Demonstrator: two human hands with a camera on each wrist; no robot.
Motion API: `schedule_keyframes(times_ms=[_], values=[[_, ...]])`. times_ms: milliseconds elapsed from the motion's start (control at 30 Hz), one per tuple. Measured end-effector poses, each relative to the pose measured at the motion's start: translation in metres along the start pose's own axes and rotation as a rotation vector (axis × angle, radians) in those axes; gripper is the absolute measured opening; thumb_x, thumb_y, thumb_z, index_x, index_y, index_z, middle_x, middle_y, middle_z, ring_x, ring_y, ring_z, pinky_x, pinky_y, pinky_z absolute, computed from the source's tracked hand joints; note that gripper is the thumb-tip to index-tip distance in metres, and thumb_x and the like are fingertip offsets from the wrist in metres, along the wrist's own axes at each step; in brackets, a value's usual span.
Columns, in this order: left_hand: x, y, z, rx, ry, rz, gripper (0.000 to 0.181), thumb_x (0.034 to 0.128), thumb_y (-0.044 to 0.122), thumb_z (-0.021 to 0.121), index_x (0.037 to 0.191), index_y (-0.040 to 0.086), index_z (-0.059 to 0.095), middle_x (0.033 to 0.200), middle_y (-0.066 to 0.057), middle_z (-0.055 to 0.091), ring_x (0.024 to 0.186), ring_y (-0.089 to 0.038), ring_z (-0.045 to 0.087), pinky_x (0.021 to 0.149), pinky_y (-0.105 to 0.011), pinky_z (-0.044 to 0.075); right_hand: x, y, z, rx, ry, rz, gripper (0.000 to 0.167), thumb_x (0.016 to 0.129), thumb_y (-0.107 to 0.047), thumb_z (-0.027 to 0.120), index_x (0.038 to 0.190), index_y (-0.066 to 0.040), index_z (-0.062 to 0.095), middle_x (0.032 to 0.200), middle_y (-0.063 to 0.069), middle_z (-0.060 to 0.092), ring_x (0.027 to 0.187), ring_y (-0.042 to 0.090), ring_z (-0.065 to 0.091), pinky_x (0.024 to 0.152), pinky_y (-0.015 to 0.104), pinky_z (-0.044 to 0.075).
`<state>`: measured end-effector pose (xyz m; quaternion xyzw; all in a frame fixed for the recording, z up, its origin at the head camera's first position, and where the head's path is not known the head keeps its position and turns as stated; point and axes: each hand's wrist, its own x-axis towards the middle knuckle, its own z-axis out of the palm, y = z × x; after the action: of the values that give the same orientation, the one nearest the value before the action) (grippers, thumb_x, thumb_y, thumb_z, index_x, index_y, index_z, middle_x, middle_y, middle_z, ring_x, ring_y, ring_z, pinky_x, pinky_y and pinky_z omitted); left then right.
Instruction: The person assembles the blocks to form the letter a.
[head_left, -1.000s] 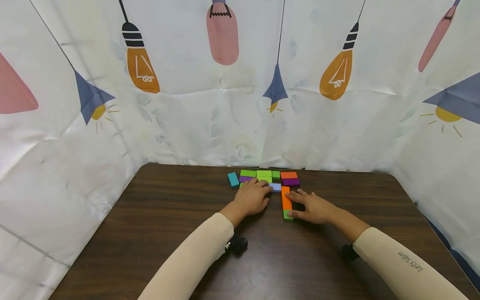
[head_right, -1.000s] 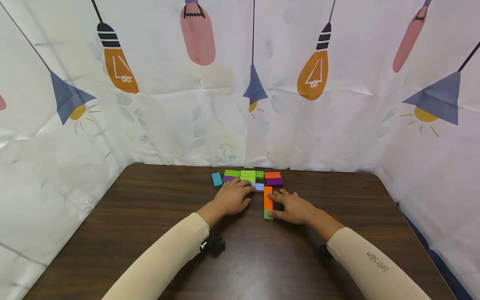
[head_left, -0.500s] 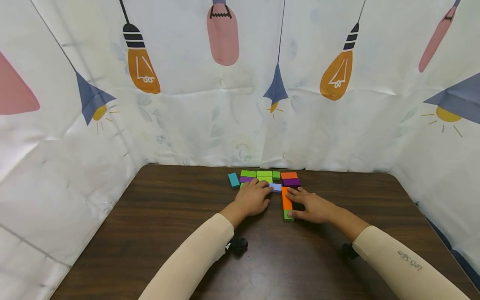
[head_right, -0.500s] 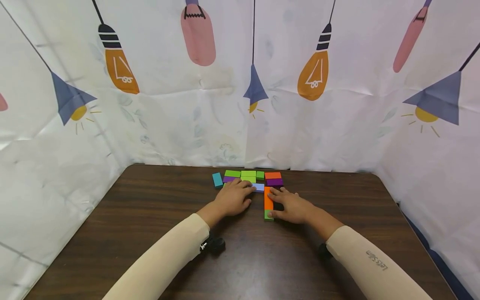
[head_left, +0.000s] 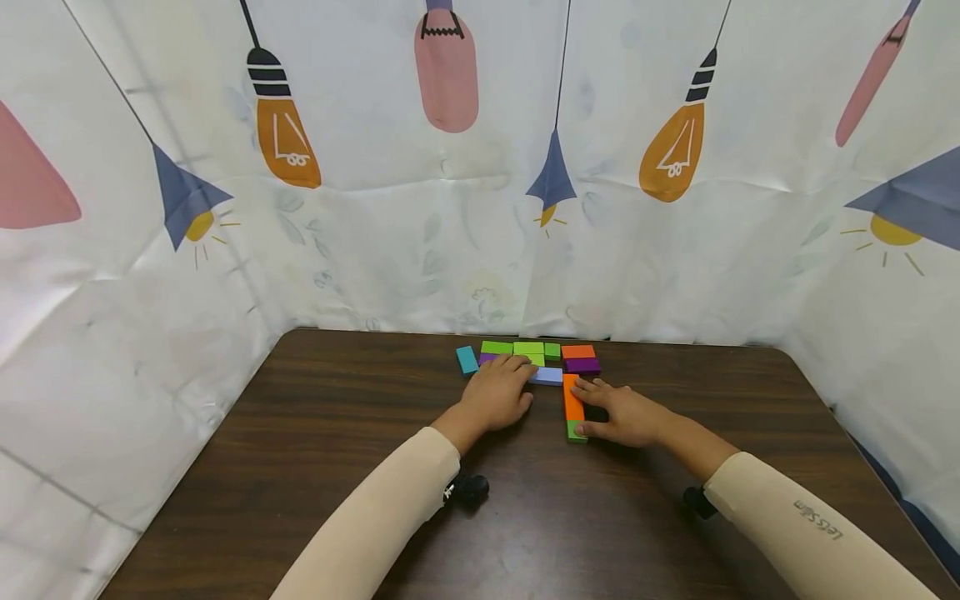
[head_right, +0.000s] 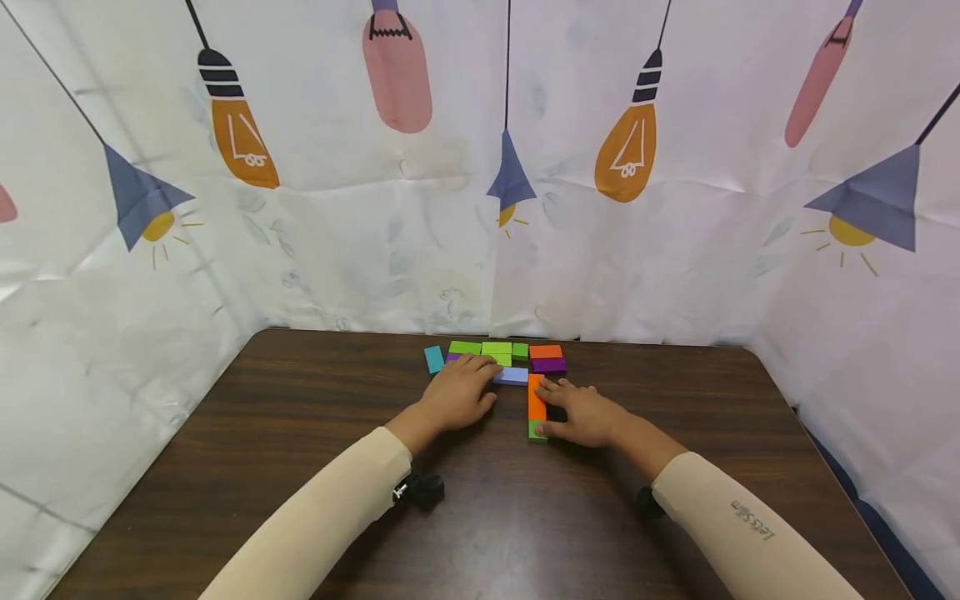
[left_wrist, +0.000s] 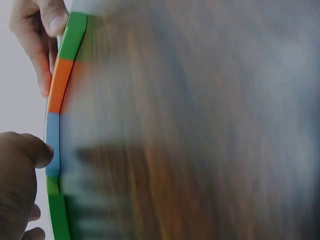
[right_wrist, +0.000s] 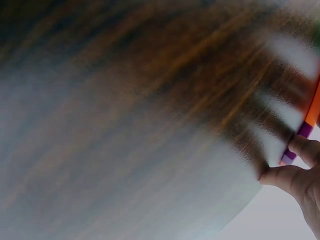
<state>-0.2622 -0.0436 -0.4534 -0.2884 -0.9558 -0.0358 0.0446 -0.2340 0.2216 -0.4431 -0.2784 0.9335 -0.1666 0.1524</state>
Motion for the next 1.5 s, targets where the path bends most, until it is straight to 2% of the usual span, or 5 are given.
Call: schedule_keyframes(times_ms=[300,500,800,1033,1500], values=[[-0.010,-0.029,-0.011,0.060,0.011,-0.047,0.035,0.1018,0.034,0.063,0.134,0.021,0.066,0.137,-0.001,0.059,0.131,-0.025,0.050,0.111,-0.046,0.040,0.000,0.001,0.001,-0.002,-0.002,-0.003,0.083,0.097,-0.060,0.060,0.159,-0.010,0.038,0.165,0.011,0.030,0.150,0.043,0.023,0.111,0.075,0.020],[-0.013,-0.040,-0.010,0.095,0.015,-0.059,0.024,0.1000,0.030,0.064,0.122,0.025,0.073,0.124,0.003,0.064,0.122,-0.024,0.053,0.109,-0.048,0.040,0.000,0.001,0.001,-0.001,-0.005,0.001,0.084,0.096,-0.060,0.061,0.159,-0.012,0.037,0.165,0.011,0.030,0.151,0.042,0.022,0.111,0.075,0.019],[-0.007,-0.032,-0.001,0.085,0.105,-0.043,0.023,0.1023,0.022,0.062,0.117,0.028,0.078,0.122,0.004,0.069,0.115,-0.024,0.058,0.106,-0.046,0.045,0.000,0.003,0.001,0.001,0.002,0.006,0.083,0.096,-0.060,0.061,0.159,-0.011,0.038,0.165,0.011,0.031,0.151,0.043,0.023,0.111,0.075,0.019],[-0.001,-0.026,0.000,0.116,0.105,-0.065,0.021,0.1027,0.024,0.063,0.117,0.030,0.078,0.119,0.006,0.068,0.109,-0.022,0.057,0.097,-0.041,0.047,0.000,0.003,0.002,0.005,0.001,0.005,0.083,0.096,-0.060,0.061,0.160,-0.012,0.037,0.165,0.010,0.030,0.151,0.042,0.022,0.112,0.074,0.018],[0.006,-0.026,0.002,0.089,0.099,-0.092,0.024,0.1020,0.022,0.065,0.121,0.030,0.077,0.125,0.005,0.067,0.118,-0.025,0.056,0.106,-0.048,0.043,0.001,0.003,0.003,0.007,-0.001,0.005,0.083,0.096,-0.060,0.061,0.160,-0.014,0.037,0.166,0.008,0.029,0.152,0.041,0.021,0.112,0.075,0.017]])
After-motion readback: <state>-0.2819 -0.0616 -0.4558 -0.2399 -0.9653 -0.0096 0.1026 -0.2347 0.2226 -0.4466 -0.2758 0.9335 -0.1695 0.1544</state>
